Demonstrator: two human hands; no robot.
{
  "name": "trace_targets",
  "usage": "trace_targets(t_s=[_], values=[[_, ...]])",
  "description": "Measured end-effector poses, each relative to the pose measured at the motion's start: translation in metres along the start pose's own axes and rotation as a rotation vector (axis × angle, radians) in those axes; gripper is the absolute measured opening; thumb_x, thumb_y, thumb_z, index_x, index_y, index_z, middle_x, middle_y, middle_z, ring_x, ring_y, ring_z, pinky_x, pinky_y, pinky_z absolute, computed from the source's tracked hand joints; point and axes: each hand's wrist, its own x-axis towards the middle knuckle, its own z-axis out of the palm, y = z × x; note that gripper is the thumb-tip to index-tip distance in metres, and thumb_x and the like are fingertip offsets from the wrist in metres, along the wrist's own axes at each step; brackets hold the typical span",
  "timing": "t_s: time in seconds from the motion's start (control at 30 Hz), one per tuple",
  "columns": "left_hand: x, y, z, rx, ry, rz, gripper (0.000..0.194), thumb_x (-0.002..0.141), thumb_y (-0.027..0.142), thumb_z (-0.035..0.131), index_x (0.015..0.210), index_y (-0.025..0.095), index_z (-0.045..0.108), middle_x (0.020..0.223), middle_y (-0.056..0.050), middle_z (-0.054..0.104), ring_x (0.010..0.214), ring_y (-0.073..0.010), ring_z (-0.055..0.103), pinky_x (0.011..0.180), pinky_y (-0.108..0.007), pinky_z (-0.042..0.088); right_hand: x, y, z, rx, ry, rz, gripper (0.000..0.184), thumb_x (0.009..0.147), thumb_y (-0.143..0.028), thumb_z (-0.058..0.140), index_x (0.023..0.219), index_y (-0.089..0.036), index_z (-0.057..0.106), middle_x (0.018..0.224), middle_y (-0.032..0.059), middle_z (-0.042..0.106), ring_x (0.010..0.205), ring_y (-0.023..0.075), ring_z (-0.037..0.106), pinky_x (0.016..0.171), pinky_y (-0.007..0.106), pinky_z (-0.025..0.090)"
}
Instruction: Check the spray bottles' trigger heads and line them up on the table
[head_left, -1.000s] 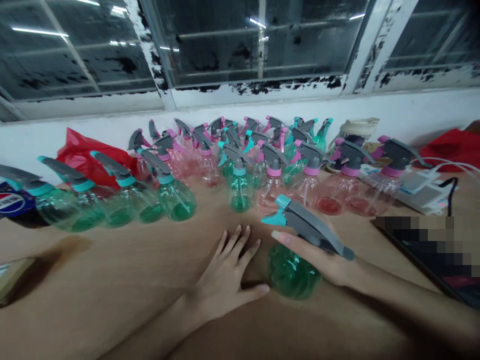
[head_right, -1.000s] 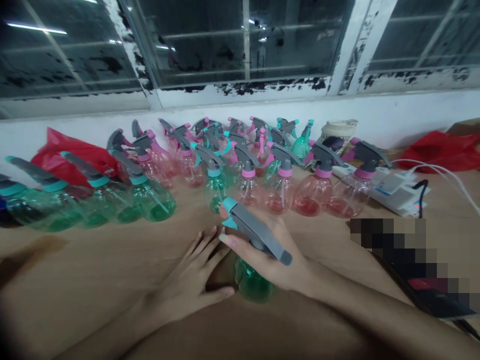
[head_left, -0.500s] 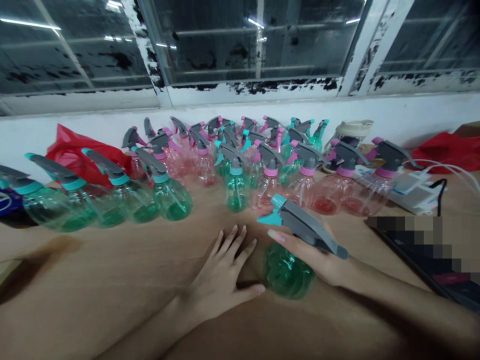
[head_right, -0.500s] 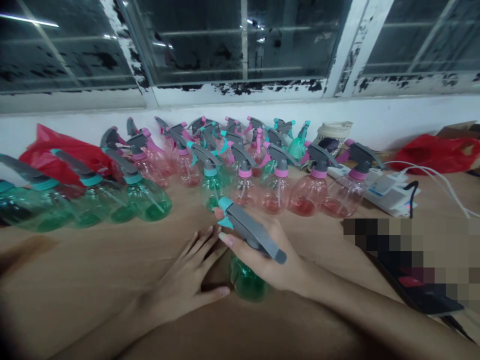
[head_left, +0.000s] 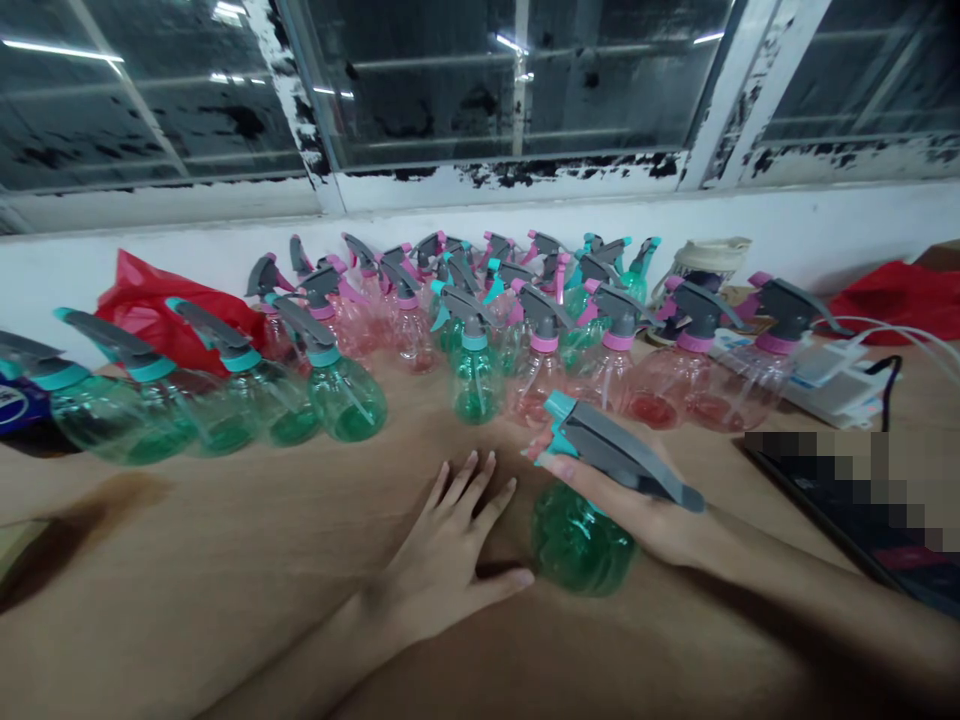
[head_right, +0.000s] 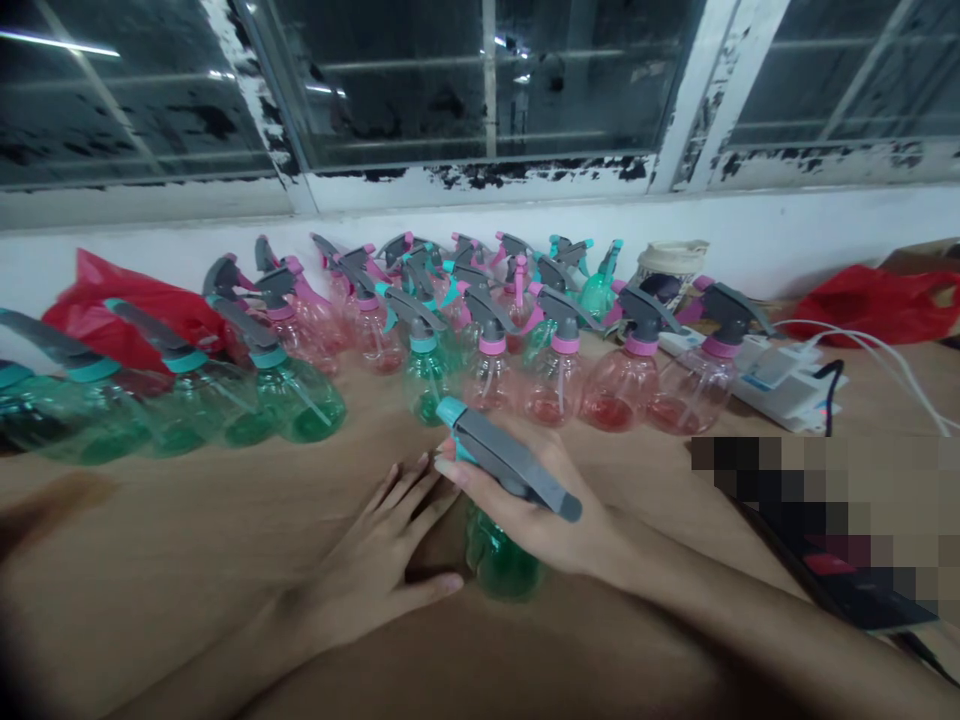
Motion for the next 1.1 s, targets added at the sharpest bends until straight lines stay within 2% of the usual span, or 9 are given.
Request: trace_targets(t_s=[0.13, 0.3, 0.43, 0.57, 0.67, 0.8, 0.93, 1.1], values=[[0.0001, -0.0006, 0.0012, 0.007, -0.013, -0.003, 0.084, 0.085, 0.073, 0.036, 0.148, 0.019, 0.025, 0.156, -0.011, 0.016, 0.143, -0.0326, 0.007, 0.114, -0.055, 0.01, -0.0009, 0.0, 0.0004, -0.037, 0.027, 0.01, 0.017, 0.084, -0.039, 0.061, 0.085, -0.023, 0.066, 0.077, 0.0003, 0.068, 0.066, 0.0149, 0.064, 0.058, 0.027, 0.052], [0.0001, -0.0015, 0.002, -0.007, -0.009, 0.003, 0.083, 0.085, 0.073, 0.036, 0.148, 0.021, 0.024, 0.156, -0.009, 0.018, 0.144, -0.0323, 0.005, 0.114, -0.055, 0.01, 0.0014, 0.0, -0.0018, -0.006, -0.045, -0.014, 0.022, 0.084, -0.04, 0.061, 0.099, -0.025, 0.067, 0.088, 0.0009, 0.069, 0.076, 0.0165, 0.065, 0.068, 0.029, 0.054], [-0.0003, -0.0013, 0.0022, 0.008, -0.015, 0.001, 0.083, 0.085, 0.073, 0.035, 0.148, 0.02, 0.024, 0.156, -0.011, 0.015, 0.144, -0.0325, 0.005, 0.114, -0.055, 0.009, 0.0012, 0.0018, -0.0005, 0.025, -0.028, 0.01, 0.027, 0.083, -0.038, 0.063, 0.107, -0.026, 0.064, 0.096, 0.0017, 0.068, 0.083, 0.0176, 0.064, 0.075, 0.031, 0.052], [-0.0009, -0.0011, 0.0027, 0.015, -0.007, 0.006, 0.082, 0.085, 0.073, 0.036, 0.149, 0.022, 0.023, 0.157, -0.009, 0.015, 0.144, -0.032, 0.005, 0.114, -0.054, 0.01, -0.0006, 0.0038, 0.0009, -0.006, 0.007, 0.011, 0.016, 0.082, -0.039, 0.063, 0.088, -0.024, 0.064, 0.073, -0.002, 0.06, 0.066, 0.0146, 0.057, 0.062, 0.028, 0.049], [-0.001, -0.0009, 0.0029, 0.017, 0.003, 0.009, 0.082, 0.086, 0.072, 0.036, 0.149, 0.022, 0.022, 0.157, -0.009, 0.016, 0.144, -0.0316, 0.005, 0.114, -0.054, 0.01, -0.0019, 0.0061, 0.0006, -0.029, 0.006, 0.012, 0.015, 0.083, -0.039, 0.062, 0.08, -0.024, 0.062, 0.068, -0.0028, 0.055, 0.06, 0.0137, 0.054, 0.056, 0.027, 0.046], [-0.0002, -0.001, 0.0021, 0.005, -0.002, 0.007, 0.081, 0.086, 0.071, 0.038, 0.148, 0.021, 0.024, 0.157, -0.01, 0.015, 0.144, -0.0324, 0.008, 0.115, -0.054, 0.01, -0.003, 0.0081, 0.0006, 0.002, -0.03, 0.024, 0.012, 0.085, -0.035, 0.061, 0.089, -0.025, 0.067, 0.074, -0.0012, 0.064, 0.067, 0.0159, 0.062, 0.064, 0.029, 0.052], [-0.0002, -0.0015, 0.0027, -0.002, 0.013, 0.013, 0.081, 0.086, 0.071, 0.039, 0.148, 0.022, 0.024, 0.156, -0.009, 0.018, 0.143, -0.0327, 0.009, 0.114, -0.055, 0.011, -0.0024, 0.0039, 0.0017, 0.081, -0.021, -0.005, 0.022, 0.085, -0.028, 0.063, 0.107, -0.027, 0.065, 0.098, -0.0008, 0.071, 0.089, 0.0174, 0.067, 0.082, 0.03, 0.053], [-0.0004, -0.0011, 0.0034, 0.012, 0.021, 0.013, 0.082, 0.085, 0.071, 0.04, 0.148, 0.02, 0.025, 0.156, -0.011, 0.019, 0.143, -0.0328, 0.009, 0.114, -0.055, 0.012, -0.0015, -0.0008, 0.0007, 0.126, -0.009, -0.02, 0.019, 0.083, -0.024, 0.065, 0.101, -0.03, 0.066, 0.102, -0.0026, 0.071, 0.095, 0.0169, 0.067, 0.085, 0.029, 0.054]])
